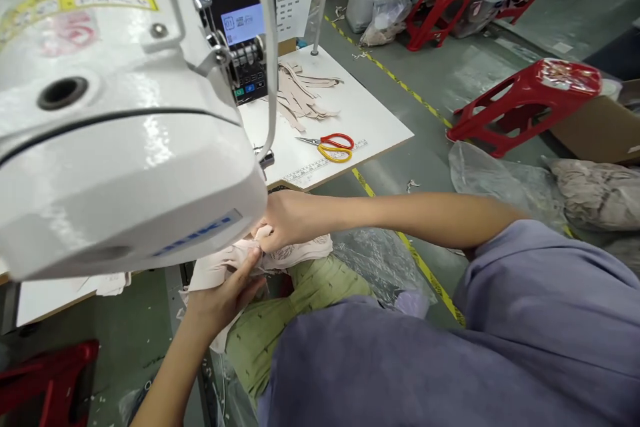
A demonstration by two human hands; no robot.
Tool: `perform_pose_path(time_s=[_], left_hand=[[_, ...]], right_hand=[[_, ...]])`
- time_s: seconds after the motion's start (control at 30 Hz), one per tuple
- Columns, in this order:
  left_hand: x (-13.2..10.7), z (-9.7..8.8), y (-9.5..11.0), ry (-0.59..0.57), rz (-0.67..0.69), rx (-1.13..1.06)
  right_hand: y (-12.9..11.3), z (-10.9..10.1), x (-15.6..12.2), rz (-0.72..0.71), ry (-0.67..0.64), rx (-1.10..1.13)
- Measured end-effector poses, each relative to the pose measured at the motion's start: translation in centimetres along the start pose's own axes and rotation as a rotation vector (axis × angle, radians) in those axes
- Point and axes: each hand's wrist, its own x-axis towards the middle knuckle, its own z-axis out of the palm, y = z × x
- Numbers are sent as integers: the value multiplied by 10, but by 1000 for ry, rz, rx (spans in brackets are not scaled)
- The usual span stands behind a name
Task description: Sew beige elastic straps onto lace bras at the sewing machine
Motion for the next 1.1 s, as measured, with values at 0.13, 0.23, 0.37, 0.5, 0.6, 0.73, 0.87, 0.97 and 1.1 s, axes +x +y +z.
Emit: perform_pose_path(time_s=[0.13,0.23,0.37,0.5,0.6,0.73,0.87,0.97,1.1], left_hand=[[0,0,-1,-36,-2,34],[-3,-1,8,-56,-59,-1],[0,-3,24,-48,-160,-87],[9,-12,37,-52,-273,-97],[15,-16,41,-59,-311,-129],[15,-12,39,-31,-298,-113],[13,-7,30,-58,-271,-123],[15,-9,28,-69,-264,-99],[19,-17,33,-99,-266,-57]], right_hand=[[2,1,-1,9,-24,-97],[10,12,-11,-51,103,-141],[28,34,-26,-230,397,-259],[41,41,-29,-231,487,-157],[40,35,-27,-199,456,-45],[36,25,-24,-187,402,-37],[37,21,-21,-207,406,-53],[40,25,-21,-241,433,-60],[47,45,-28,-316,553,-184]])
